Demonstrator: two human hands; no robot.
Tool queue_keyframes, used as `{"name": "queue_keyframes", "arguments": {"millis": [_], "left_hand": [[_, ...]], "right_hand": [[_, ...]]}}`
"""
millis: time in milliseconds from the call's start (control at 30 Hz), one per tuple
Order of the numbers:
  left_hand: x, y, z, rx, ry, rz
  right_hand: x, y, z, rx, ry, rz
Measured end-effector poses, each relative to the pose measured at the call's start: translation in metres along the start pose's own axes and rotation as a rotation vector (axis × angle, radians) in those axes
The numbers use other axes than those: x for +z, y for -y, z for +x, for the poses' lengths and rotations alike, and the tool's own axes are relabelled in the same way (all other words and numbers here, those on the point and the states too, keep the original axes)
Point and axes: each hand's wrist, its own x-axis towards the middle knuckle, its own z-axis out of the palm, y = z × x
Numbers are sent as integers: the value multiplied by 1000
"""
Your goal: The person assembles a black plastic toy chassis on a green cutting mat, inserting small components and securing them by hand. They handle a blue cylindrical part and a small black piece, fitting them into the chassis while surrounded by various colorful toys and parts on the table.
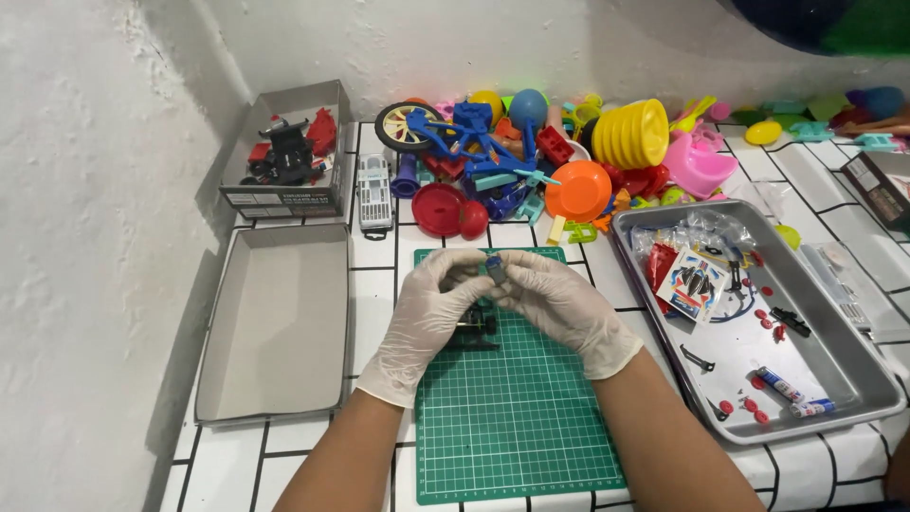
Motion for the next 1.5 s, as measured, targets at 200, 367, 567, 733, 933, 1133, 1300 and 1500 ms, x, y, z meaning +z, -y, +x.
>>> {"name": "queue_keyframes", "arguments": {"millis": [200, 367, 567, 733, 933, 1133, 1300, 1500], "left_hand": [[-24, 24, 5, -126, -162, 624], [-19, 37, 9, -290, -84, 809], [-11, 45, 13, -338, -33, 910], [-7, 45, 10, -294, -25, 902], [-9, 22, 4, -301, -35, 793], [-4, 5, 1, -415, -93, 477], [4, 0, 5, -533, -29, -102], [9, 16, 10, -581, -12, -233]], "right_hand": [[-28, -16, 7, 31, -90, 0], [-25, -18, 7, 38, -157, -169], [2, -8, -4, 58, -170, -330], [11, -3, -7, 62, -155, -305], [9, -1, -10, 32, -158, -166], [5, 4, -11, -34, -138, -108], [14, 13, -19, -70, -179, -205], [-5, 6, -8, -167, -224, -725]]}}
